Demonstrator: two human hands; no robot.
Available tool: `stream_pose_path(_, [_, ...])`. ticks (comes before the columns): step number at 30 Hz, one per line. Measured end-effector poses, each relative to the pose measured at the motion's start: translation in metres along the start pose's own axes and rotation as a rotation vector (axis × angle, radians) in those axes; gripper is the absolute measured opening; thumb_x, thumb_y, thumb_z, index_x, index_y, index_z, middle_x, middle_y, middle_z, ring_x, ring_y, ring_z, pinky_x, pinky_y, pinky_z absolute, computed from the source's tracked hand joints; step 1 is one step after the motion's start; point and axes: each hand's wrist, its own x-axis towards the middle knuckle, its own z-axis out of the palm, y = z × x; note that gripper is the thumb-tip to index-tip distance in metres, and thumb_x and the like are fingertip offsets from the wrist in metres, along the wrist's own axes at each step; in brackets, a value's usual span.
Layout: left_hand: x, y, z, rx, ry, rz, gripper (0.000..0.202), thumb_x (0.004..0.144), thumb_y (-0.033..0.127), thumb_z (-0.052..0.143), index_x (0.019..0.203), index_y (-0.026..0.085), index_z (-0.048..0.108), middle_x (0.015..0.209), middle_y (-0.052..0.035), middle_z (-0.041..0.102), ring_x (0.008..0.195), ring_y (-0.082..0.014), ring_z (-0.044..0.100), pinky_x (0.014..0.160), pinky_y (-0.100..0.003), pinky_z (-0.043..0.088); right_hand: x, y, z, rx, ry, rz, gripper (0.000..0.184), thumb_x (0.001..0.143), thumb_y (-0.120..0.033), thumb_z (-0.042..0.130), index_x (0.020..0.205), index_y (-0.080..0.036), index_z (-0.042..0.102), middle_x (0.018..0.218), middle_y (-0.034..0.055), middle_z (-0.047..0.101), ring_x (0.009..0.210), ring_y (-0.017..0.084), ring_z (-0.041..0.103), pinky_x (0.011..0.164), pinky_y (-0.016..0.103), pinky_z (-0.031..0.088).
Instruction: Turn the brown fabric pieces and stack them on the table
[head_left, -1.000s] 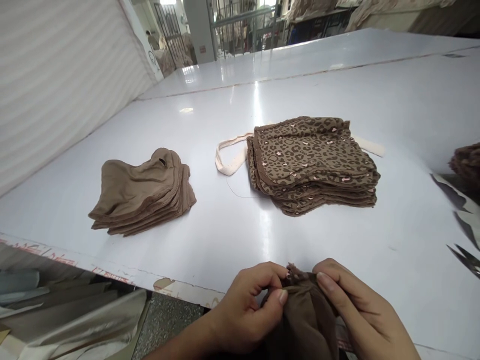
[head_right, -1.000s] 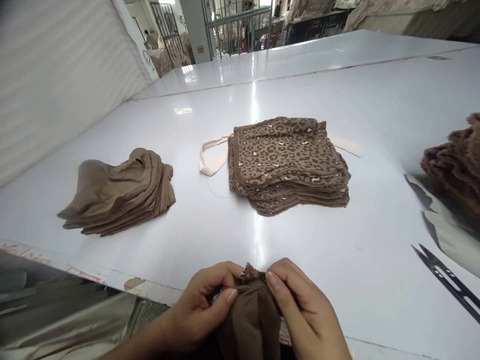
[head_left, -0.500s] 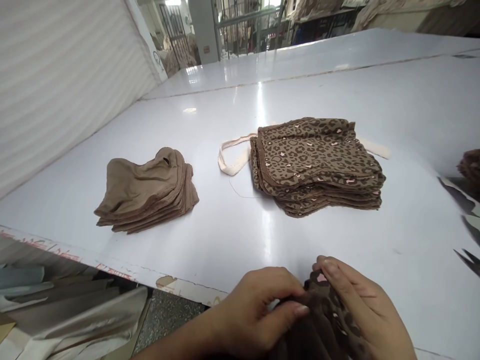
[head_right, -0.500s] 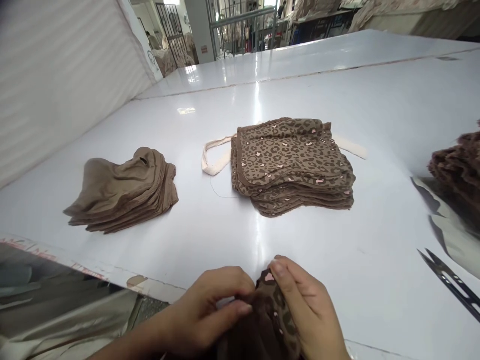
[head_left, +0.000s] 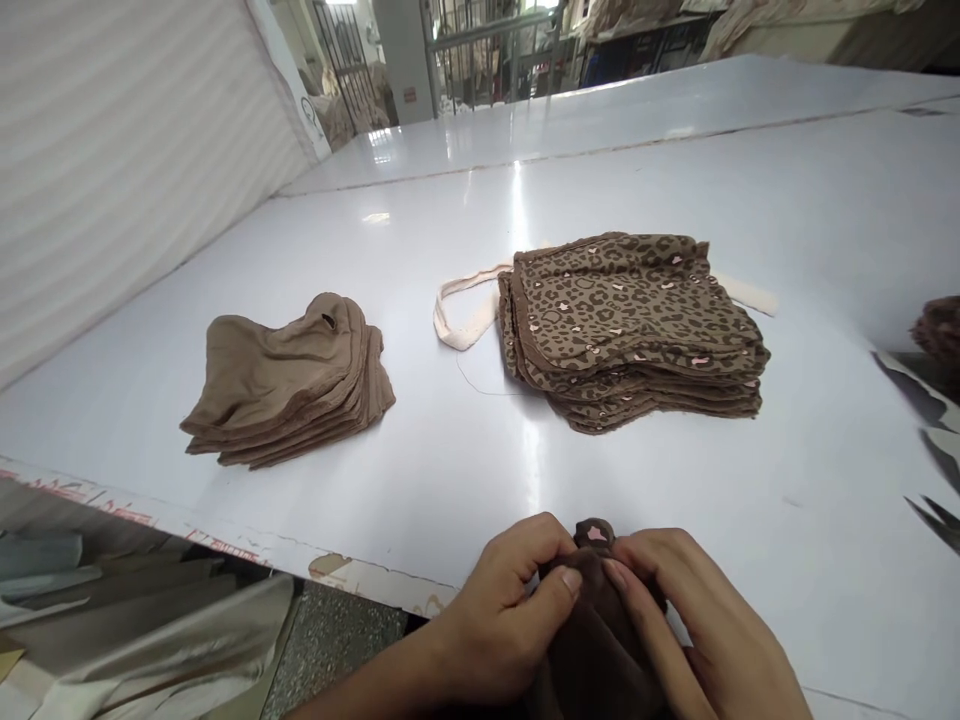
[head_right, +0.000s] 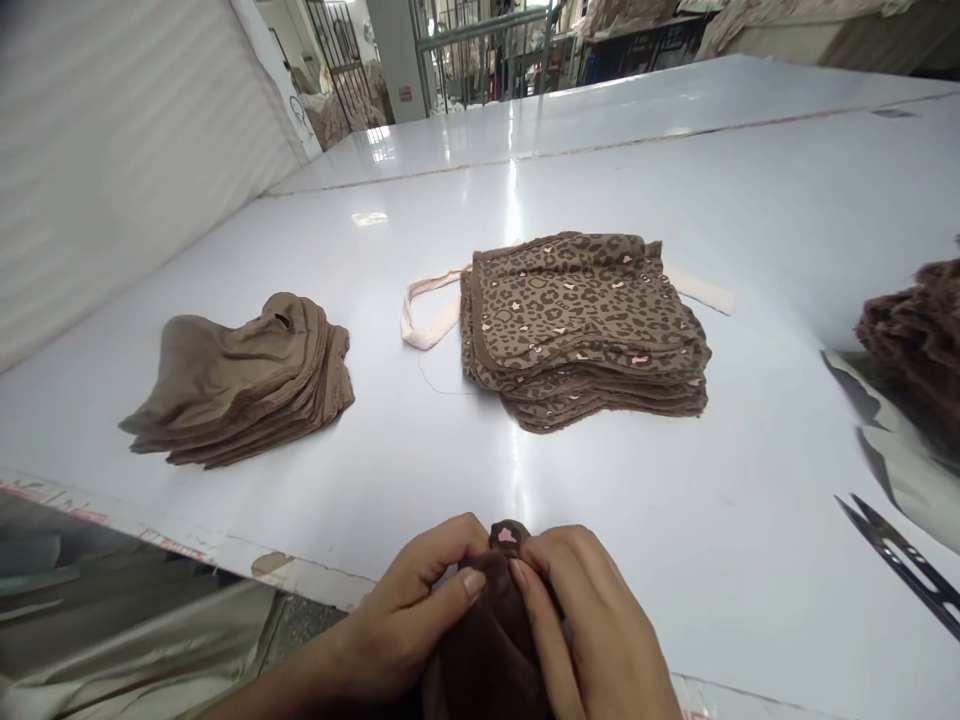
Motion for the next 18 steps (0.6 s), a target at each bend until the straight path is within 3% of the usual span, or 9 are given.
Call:
stream_pose_path(2, [-0.001,0.000,-0.003,0.012,-0.051,0.047,0.015,0.084,0.026,0.041,0.073,0.016,0.045,0.075,-0.0020,0.045,0.072,-0.0149,0.043,0.069,-0.029,0.038,0.004,0.003,-0.001,0.027,-0.024,-0.011,0.008,0.094,-0.020,0.040,0.092,-0.024,0.047,0.084,0.0019,0.051,0.078,0.015,0.055,0.064,0.024,0.047])
stream_pose_path(6, [-0.003,0.001,-0.016,0.038,-0.211,0.222,0.010,0.081,0.022,0.041,0.071,0.018,0.041,0.074,-0.0024,0.045,0.073,-0.0159,0.046,0.071,-0.029,0.039,0.007,0.010,-0.006,-0.084,0.091,-0.098,0.006,0.091,-0.020,0.045,0.095,-0.022,0.048,0.086,0.0043,0.049,0.080,0.019,0.051,0.067,0.031,0.045])
stream_pose_path(9, [-0.003,0.004,-0.025,0.072,-0.309,0.156,0.010,0.082,0.023,0.041,0.074,0.018,0.044,0.077,-0.0029,0.049,0.073,-0.0156,0.048,0.070,-0.028,0.042,0.009,0.012,-0.008,0.042,0.042,-0.017,0.006,0.092,-0.021,0.043,0.088,-0.023,0.047,0.081,0.0024,0.049,0.075,0.017,0.051,0.062,0.028,0.045])
stream_pose_path(11, [-0.003,0.007,-0.027,0.304,-0.169,0.068,0.008,0.083,0.019,0.041,0.078,0.017,0.048,0.081,-0.0043,0.052,0.077,-0.0175,0.050,0.072,-0.031,0.043,0.010,0.010,-0.008,0.155,0.008,0.097,0.010,0.094,-0.024,0.040,0.085,-0.024,0.046,0.078,0.0007,0.049,0.072,0.016,0.052,0.060,0.025,0.046])
stream_pose_path(13, [-0.003,0.010,-0.022,0.615,0.083,0.074,0.010,0.083,0.016,0.042,0.086,0.016,0.052,0.090,-0.0081,0.054,0.086,-0.0216,0.051,0.077,-0.036,0.043,0.010,0.005,-0.007,0.205,0.014,0.144,0.011,0.095,-0.026,0.040,0.086,-0.025,0.046,0.078,-0.0002,0.049,0.071,0.014,0.053,0.061,0.023,0.047])
stream_pose_path(15, [-0.004,0.010,-0.012,0.826,0.230,0.228,0.014,0.083,0.020,0.045,0.094,0.014,0.053,0.098,-0.0118,0.056,0.090,-0.0251,0.051,0.077,-0.041,0.043,0.009,-0.001,-0.005,0.214,0.018,0.118,0.010,0.095,-0.025,0.040,0.086,-0.026,0.046,0.079,-0.0007,0.050,0.072,0.014,0.053,0.062,0.021,0.047])
stream_pose_path(18, [-0.006,0.007,0.004,0.994,0.290,0.528,0.024,0.084,0.034,0.051,0.095,0.012,0.053,0.095,-0.0135,0.060,0.080,-0.0254,0.054,0.069,-0.040,0.045,0.007,-0.011,-0.006,0.203,0.023,0.082,0.009,0.093,-0.024,0.042,0.086,-0.026,0.046,0.080,-0.0006,0.051,0.073,0.014,0.054,0.062,0.021,0.048])
